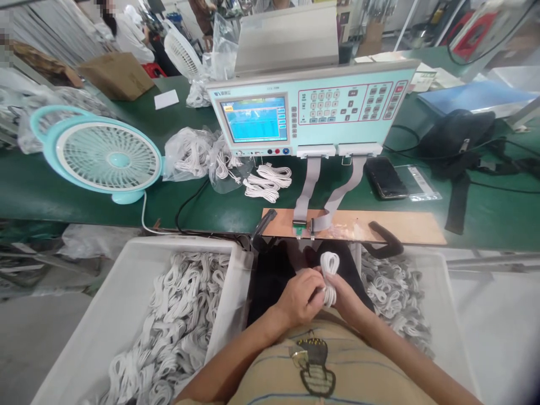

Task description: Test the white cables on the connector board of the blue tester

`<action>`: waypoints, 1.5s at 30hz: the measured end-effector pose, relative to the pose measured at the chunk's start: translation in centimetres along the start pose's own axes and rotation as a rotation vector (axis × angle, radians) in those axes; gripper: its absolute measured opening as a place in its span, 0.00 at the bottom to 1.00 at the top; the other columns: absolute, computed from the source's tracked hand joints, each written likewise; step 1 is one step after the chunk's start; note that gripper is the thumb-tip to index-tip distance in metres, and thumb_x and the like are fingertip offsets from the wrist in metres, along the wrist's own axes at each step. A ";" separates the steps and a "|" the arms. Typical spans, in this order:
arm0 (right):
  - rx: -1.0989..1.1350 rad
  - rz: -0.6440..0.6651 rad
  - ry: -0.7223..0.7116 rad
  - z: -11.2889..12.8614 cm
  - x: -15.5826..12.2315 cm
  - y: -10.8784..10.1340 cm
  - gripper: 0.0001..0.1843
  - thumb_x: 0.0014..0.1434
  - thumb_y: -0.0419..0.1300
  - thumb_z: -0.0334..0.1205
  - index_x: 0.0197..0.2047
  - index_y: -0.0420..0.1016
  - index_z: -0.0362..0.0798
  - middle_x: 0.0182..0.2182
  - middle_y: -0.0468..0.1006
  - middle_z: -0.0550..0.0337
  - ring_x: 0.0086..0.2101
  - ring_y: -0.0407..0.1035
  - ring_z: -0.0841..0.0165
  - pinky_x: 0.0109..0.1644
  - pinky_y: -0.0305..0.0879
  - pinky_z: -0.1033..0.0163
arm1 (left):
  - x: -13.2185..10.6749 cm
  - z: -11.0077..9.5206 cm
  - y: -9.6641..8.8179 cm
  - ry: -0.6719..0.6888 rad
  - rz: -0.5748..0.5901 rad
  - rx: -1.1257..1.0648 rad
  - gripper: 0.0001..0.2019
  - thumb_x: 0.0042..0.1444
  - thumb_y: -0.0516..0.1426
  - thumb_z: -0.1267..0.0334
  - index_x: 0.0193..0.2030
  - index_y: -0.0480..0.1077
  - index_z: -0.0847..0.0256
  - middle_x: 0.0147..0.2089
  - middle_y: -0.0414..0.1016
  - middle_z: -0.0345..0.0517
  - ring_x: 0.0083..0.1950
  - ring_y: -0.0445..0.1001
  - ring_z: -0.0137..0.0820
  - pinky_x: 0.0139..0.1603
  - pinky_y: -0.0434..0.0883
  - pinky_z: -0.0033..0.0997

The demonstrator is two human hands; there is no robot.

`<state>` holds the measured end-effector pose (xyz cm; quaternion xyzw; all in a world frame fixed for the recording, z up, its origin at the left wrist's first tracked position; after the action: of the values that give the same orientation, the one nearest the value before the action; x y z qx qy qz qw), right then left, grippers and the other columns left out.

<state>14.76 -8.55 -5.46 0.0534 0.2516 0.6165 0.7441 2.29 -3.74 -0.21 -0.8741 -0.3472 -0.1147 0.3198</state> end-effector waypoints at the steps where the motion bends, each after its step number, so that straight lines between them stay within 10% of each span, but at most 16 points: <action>1: -0.169 -0.076 -0.081 0.2 0.1 -0.4 0.19 0.54 0.56 0.52 0.44 0.69 0.48 0.39 0.70 0.55 0.39 0.65 0.60 0.44 0.63 0.55 | 0.0 0.2 -0.2 -0.037 -0.047 -0.032 0.06 0.56 0.49 0.68 0.37 0.66 0.62 0.38 0.67 0.49 0.41 0.66 0.33 0.44 0.65 0.34; 4: -0.669 -0.236 -0.414 1.7 -0.1 -0.8 0.24 0.53 0.60 0.49 0.50 0.66 0.48 0.45 0.65 0.50 0.43 0.63 0.58 0.46 0.62 0.52 | 0.0 1.3 -0.7 -0.224 -0.219 -0.173 0.08 0.59 0.46 0.64 0.35 0.64 0.62 0.36 0.65 0.46 0.37 0.65 0.30 0.40 0.65 0.31; 11: -1.050 0.222 -0.825 5.0 -1.2 2.5 0.09 0.62 0.52 0.35 0.42 0.72 0.50 0.28 0.71 0.57 0.28 0.65 0.67 0.33 0.62 0.63 | 0.6 2.5 -0.6 -0.537 -0.302 -0.539 0.11 0.59 0.48 0.57 0.31 0.63 0.62 0.28 0.62 0.39 0.30 0.62 0.26 0.33 0.62 0.25; 21: -0.576 -0.060 -0.497 5.7 3.5 2.4 0.14 0.60 0.52 0.46 0.27 0.65 0.48 0.21 0.62 0.64 0.23 0.56 0.70 0.27 0.55 0.66 | 2.2 3.2 -1.6 -0.522 -0.416 -0.358 0.12 0.56 0.51 0.57 0.31 0.68 0.64 0.28 0.68 0.41 0.31 0.65 0.27 0.35 0.64 0.26; 29: -0.286 -0.097 -0.297 4.7 5.0 2.5 0.16 0.54 0.60 0.51 0.31 0.71 0.46 0.22 0.69 0.62 0.22 0.61 0.69 0.27 0.58 0.65 | 2.6 5.2 -1.2 -0.642 -0.481 -0.639 0.11 0.50 0.58 0.57 0.32 0.71 0.65 0.26 0.70 0.39 0.25 0.65 0.24 0.26 0.65 0.24; 45: -0.197 -0.148 -0.240 5.3 4.7 2.9 0.17 0.48 0.65 0.53 0.28 0.73 0.45 0.21 0.71 0.61 0.21 0.60 0.70 0.24 0.57 0.66 | 2.8 6.1 -2.7 -0.616 -0.217 -0.508 0.15 0.52 0.55 0.52 0.31 0.70 0.65 0.24 0.70 0.40 0.25 0.68 0.26 0.27 0.68 0.25</action>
<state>15.11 -2.20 -1.17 0.0347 0.1023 0.5710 0.8138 2.35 3.14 -2.48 -0.8771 -0.4773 0.0372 -0.0387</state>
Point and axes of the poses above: each hand's wrist, its own x-axis towards the middle knuckle, its own y-axis out of the palm, z = x × y, the point moved 3 cm from there along x, towards the middle knuckle
